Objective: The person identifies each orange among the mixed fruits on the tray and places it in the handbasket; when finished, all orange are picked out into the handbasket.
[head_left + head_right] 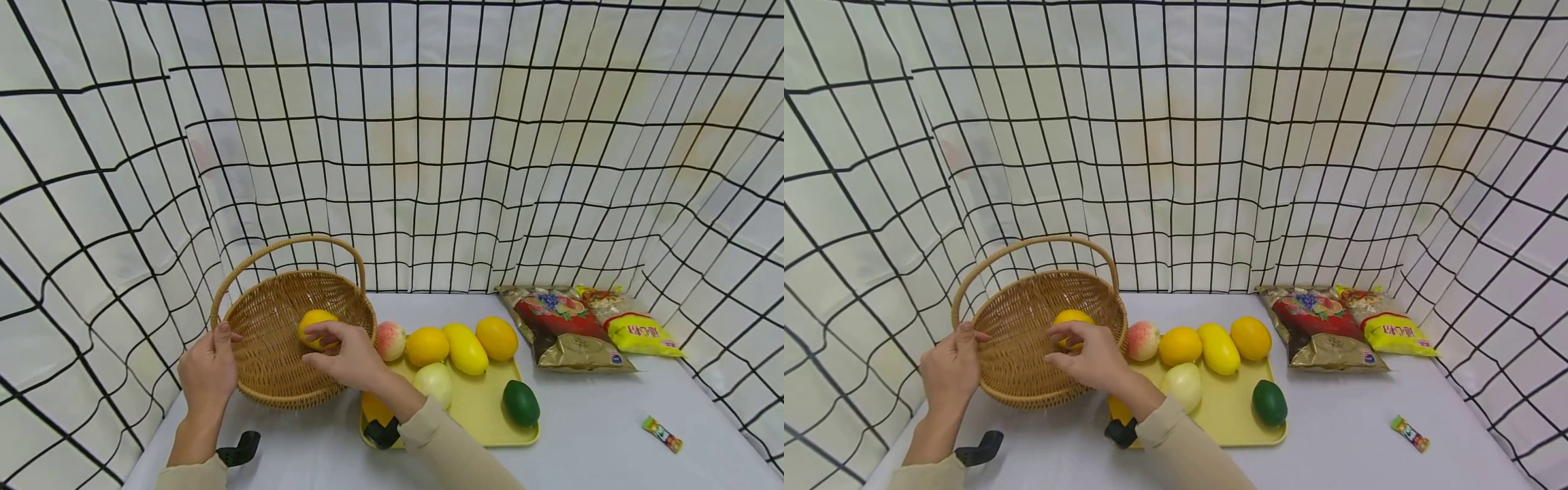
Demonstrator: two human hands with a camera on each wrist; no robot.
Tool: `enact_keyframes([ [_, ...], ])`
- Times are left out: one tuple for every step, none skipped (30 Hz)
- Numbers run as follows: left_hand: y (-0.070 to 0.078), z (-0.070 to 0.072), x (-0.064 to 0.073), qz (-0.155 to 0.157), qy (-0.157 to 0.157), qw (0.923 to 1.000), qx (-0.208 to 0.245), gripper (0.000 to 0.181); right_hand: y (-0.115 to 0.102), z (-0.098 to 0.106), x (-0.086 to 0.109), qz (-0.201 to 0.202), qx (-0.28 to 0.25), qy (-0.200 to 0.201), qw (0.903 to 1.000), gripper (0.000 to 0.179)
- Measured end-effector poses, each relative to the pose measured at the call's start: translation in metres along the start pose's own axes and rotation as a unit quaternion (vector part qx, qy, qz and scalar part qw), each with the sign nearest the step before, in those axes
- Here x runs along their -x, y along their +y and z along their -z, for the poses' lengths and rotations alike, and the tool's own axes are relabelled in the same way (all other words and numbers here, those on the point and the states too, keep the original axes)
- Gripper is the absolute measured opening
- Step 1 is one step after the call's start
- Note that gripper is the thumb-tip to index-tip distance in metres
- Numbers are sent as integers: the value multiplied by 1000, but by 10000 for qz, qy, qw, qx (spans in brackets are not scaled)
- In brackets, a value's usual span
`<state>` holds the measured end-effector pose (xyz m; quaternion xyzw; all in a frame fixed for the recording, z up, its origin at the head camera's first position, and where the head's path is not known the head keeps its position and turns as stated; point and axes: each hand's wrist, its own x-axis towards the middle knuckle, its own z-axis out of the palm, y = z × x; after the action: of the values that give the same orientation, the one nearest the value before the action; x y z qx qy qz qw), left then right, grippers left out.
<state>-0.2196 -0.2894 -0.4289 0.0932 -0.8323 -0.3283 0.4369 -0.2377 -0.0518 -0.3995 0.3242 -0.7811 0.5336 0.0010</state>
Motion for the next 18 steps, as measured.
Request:
enact_keyframes([
  [-1, 0, 0, 22, -16, 10000, -8, 56, 0, 1, 1, 36, -74, 22, 10000, 33],
  [-1, 0, 0, 53, -42, 10000, -8, 56, 0, 3, 3, 53, -105, 42, 9999, 33],
  [-2, 0, 0, 117, -70, 9999, 15, 56, 0, 4, 4, 58, -134, 61, 9999, 34],
  [-3, 1, 0, 187, -96, 9998, 28, 57, 0, 6, 6, 66, -156, 93, 9998, 35],
  [-4, 1, 0, 259, -133, 9996, 49, 57, 0, 8, 8, 84, -196, 132, 9997, 35],
  [-5, 2, -1, 318, -173, 9993, 60, 58, -1, 10, 10, 114, -249, 177, 9995, 35],
  [-6, 3, -1, 369, -215, 9991, 51, 58, 0, 12, 12, 156, -320, 242, 9991, 35],
  [-7, 4, -1, 384, -240, 9990, 52, 59, 0, 15, 14, 189, -370, 321, 9986, 35],
  [-7, 4, -2, 384, -252, 9989, 47, 59, 1, 17, 17, 259, -424, 413, 9979, 35],
  [-8, 4, -2, 358, -269, 9990, 19, 60, 1, 21, 20, 309, -487, 496, 9971, 34],
  [-9, 5, -3, 335, -289, 9990, -4, 60, 2, 24, 23, 338, -587, 566, 9961, 34],
  [-9, 5, -3, 325, -308, 9990, -42, 61, -2, 28, 26, 365, -672, 619, 9951, 34],
  [-10, 5, -4, 325, -339, 9989, -74, 61, 0, 32, 30, 348, -712, 685, 9945, 33],
  [-10, 5, -4, 341, -359, 9987, -88, 61, 1, 36, 33, 290, -735, 732, 9942, 33],
  [-11, 5, -5, 379, -390, 9985, -110, 61, 2, 40, 37, 243, -731, 782, 9940, 33],
  [-11, 6, -5, 421, -422, 9981, -126, 61, 3, 44, 40, 218, -739, 816, 9937, 33],
  [-11, 6, -5, 467, -454, 9978, -137, 61, 3, 49, 43, 220, -735, 857, 9934, 32],
  [-11, 6, -5, 503, -486, 9974, -141, 61, 4, 53, 47, 225, -674, 903, 9934, 32],
])
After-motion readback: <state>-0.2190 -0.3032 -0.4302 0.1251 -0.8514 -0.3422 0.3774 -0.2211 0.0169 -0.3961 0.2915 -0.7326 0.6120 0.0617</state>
